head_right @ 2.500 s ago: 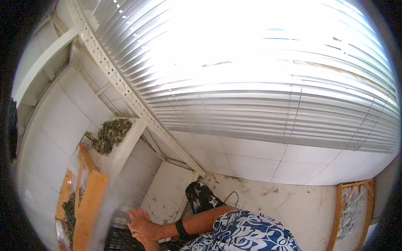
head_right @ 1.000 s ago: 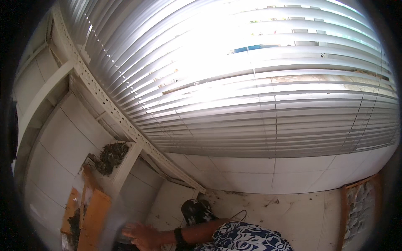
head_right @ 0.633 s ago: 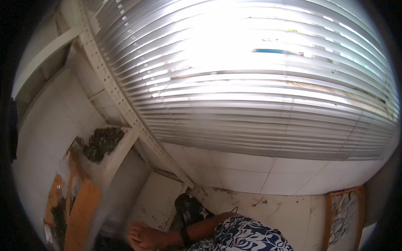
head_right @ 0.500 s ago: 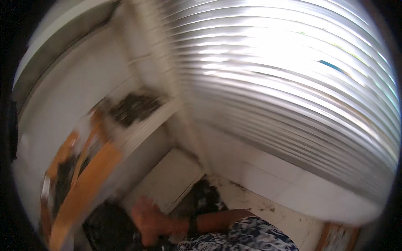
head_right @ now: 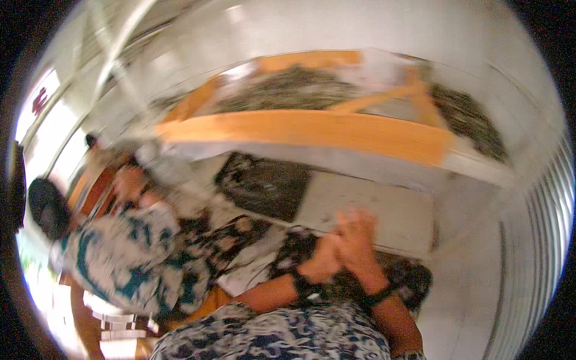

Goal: The person gathers dried leaves by hand from a wooden tray and a shelf, rubs them between their palms, and places them into a plastic bag. They then press the air out of the bag, seal it, and set it aside.

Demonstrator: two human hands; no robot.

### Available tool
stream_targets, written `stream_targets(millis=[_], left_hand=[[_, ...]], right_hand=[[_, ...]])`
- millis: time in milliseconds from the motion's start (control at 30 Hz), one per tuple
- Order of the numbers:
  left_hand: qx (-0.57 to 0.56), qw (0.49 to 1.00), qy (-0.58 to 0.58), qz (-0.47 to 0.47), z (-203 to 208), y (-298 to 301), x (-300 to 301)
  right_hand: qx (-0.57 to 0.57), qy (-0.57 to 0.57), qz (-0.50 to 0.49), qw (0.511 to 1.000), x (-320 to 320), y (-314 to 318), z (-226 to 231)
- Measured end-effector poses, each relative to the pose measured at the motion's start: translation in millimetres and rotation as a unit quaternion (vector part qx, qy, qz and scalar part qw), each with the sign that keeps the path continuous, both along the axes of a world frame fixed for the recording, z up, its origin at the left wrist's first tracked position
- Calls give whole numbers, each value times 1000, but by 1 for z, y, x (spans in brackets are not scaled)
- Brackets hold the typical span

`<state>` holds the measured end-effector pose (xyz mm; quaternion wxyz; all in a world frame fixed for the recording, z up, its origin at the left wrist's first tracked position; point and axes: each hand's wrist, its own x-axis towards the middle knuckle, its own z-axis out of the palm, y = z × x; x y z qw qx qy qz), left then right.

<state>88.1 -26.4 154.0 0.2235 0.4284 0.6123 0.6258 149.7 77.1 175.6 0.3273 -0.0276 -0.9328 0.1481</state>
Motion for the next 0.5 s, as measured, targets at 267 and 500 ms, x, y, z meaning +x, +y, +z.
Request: stream_targets(millis=[267, 500], left_hand=[[92, 983, 156, 29, 111, 25, 59], [39, 888, -447, -103, 53, 63, 68]], right_hand=[[-107, 244, 203, 942, 95, 27, 209], [-113, 348, 442, 819, 158, 21, 322]])
